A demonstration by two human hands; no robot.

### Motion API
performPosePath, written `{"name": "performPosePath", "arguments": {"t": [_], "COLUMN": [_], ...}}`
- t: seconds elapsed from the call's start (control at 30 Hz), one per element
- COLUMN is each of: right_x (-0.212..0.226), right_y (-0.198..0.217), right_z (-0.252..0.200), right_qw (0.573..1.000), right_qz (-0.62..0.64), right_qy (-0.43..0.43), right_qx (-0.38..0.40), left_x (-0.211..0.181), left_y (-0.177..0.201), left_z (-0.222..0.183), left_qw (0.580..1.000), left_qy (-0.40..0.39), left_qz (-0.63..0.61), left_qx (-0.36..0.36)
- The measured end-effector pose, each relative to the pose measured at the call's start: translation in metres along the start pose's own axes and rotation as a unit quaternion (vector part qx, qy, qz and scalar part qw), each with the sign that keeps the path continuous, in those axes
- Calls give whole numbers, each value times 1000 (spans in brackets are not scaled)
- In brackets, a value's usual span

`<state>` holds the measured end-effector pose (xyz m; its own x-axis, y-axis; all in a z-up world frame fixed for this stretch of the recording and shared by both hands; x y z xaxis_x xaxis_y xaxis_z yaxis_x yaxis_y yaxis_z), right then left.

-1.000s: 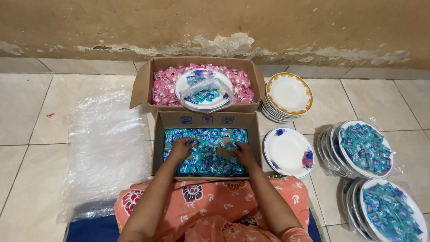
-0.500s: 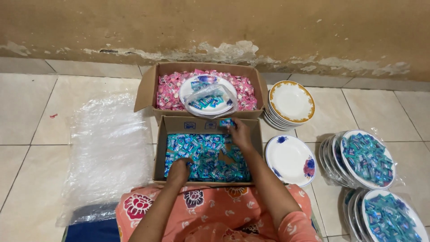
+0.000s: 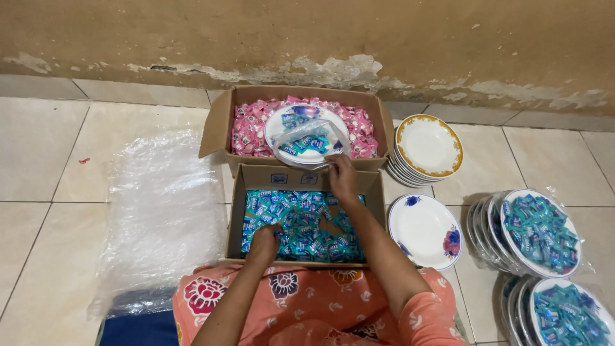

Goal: Packing small blue packets and a ceramic plate into a cardboard box for shipping.

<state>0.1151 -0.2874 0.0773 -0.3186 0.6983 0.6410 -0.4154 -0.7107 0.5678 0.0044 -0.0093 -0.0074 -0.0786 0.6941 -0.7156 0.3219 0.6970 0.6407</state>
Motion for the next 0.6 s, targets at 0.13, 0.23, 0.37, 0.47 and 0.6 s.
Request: {"name": "performPosePath", "arguments": {"t": [0.13, 0.23, 0.37, 0.47, 0.6], "right_x": [4, 37, 63, 28, 12], "right_y": [-32, -38, -28, -35, -15], "right_z": [-69, -115, -147, -167, -171], "right_qw": [998, 889, 706, 699, 750], "right_qz": [22, 14, -47, -53, -24], "right_qy": [-8, -90, 16, 13, -43], "right_qx": [56, 449, 706, 713, 659], "left_x": [-4, 13, 37, 48, 25], "left_y": [3, -9, -29, -39, -23], "left_z": [-3, 8, 24, 26, 16], "left_qw": [1000, 999, 999, 997, 996], "left_qy": [0, -1, 26, 47, 64], "left_qz": [-4, -34, 20, 26, 13], "left_qx": [-1, 19, 40, 49, 57]}}
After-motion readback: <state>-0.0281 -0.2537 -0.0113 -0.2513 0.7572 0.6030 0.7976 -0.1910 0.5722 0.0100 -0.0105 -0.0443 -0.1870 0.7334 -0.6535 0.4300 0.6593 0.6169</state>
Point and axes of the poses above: each hand's wrist, its own z-axis towards the middle knuckle, its own y-axis out of the back of the hand, x = y × z, the point moved 3 cm from there along z, towards the middle knuckle, and after that the axes turned 8 degrees about y, right-handed, at the moved point
